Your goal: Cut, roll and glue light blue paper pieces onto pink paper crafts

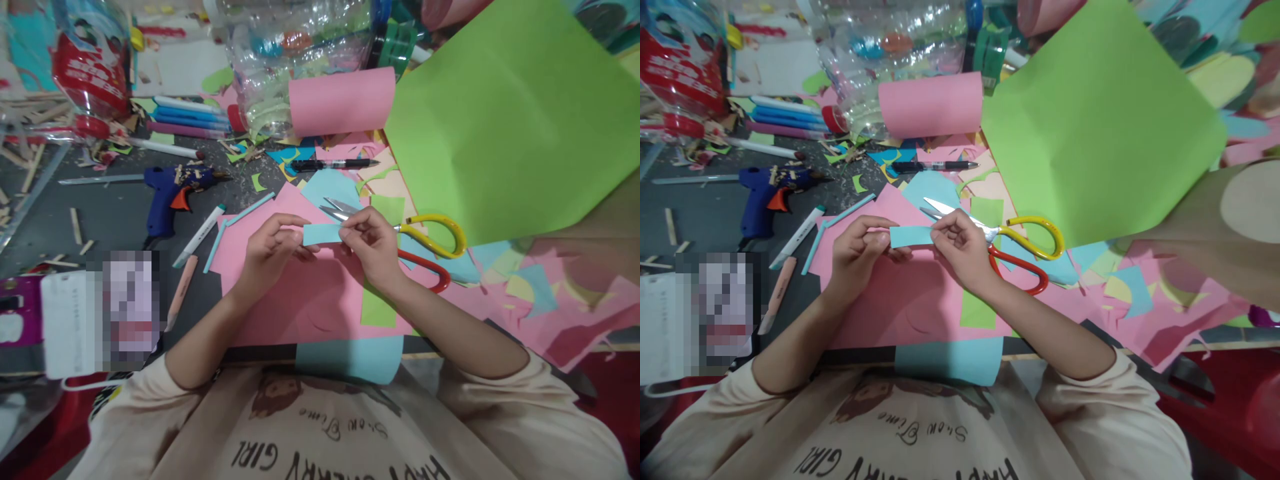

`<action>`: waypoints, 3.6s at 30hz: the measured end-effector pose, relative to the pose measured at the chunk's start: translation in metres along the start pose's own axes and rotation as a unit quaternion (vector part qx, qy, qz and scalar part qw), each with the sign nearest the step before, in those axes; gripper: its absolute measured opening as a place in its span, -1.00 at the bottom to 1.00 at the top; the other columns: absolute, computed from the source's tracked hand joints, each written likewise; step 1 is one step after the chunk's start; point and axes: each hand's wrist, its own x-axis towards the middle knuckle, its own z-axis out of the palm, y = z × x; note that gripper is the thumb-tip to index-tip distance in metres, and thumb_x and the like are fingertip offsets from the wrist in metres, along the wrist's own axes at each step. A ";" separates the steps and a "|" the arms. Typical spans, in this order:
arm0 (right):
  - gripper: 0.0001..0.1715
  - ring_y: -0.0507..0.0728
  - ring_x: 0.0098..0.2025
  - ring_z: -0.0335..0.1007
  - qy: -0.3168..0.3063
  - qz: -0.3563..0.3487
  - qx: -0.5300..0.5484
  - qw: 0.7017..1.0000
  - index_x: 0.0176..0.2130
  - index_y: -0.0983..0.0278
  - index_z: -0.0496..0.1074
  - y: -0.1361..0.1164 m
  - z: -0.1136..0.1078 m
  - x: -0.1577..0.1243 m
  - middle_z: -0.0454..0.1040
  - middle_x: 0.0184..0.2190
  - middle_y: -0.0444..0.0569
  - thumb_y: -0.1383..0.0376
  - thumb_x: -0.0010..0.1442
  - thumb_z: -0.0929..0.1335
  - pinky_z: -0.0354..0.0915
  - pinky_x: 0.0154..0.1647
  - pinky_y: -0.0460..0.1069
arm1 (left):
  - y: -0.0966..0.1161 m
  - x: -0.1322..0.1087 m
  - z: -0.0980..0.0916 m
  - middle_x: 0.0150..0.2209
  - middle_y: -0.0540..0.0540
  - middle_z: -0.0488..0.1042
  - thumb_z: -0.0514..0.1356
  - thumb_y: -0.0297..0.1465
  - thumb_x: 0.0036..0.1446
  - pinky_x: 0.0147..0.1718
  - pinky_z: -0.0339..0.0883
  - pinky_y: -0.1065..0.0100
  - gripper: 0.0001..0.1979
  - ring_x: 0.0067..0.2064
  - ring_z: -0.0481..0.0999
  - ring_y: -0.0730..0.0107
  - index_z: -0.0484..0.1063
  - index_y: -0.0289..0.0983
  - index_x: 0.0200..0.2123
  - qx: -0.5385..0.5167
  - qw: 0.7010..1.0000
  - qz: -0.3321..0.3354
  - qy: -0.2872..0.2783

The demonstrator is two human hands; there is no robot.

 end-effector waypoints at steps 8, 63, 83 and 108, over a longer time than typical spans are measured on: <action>-0.66 -0.02 -0.65 0.26 0.012 -0.015 0.024 1.000 -0.42 0.16 0.31 -0.002 0.002 0.000 0.28 -0.64 -0.28 0.04 0.11 0.46 0.28 -0.62 -0.05 | 0.000 0.000 0.000 -0.56 -0.01 0.58 0.28 -0.07 0.10 -0.50 0.47 0.43 -0.62 -0.51 0.62 0.35 0.39 -0.26 -0.24 -0.002 1.000 -0.002 0.000; -0.55 -0.07 -0.71 0.29 -0.025 0.070 0.127 0.989 -0.40 0.19 0.25 0.004 0.001 0.004 0.38 -0.69 -0.34 -0.01 0.07 0.49 0.27 -0.66 -0.14 | -0.018 -0.001 0.000 -0.25 -0.07 0.56 0.24 -0.44 0.10 -0.32 0.41 0.45 -0.82 -0.29 0.53 0.45 0.46 -0.22 -0.18 0.185 0.963 0.174 -0.087; -0.52 -0.06 -0.73 0.29 -0.008 0.062 0.054 0.997 -0.41 0.19 0.23 -0.016 -0.005 0.007 0.39 -0.68 -0.32 -0.06 0.06 0.47 0.28 -0.70 -0.14 | -0.022 0.001 -0.003 -0.11 -0.14 0.57 0.22 -0.52 0.16 -0.24 0.48 0.37 -0.70 -0.09 0.57 0.35 0.48 -0.16 -0.04 0.160 0.932 0.290 -0.145; -0.31 0.33 -0.21 0.45 -0.203 -0.071 -0.793 0.570 0.29 0.32 0.19 -0.052 -0.103 -0.034 0.48 -0.18 0.23 0.34 0.18 0.28 0.40 -0.19 0.16 | -0.024 0.000 -0.010 0.02 -0.16 0.48 0.24 -0.41 0.14 -0.44 0.35 0.51 -0.54 -0.48 0.35 0.65 0.39 -0.21 0.13 0.187 0.965 0.174 -0.052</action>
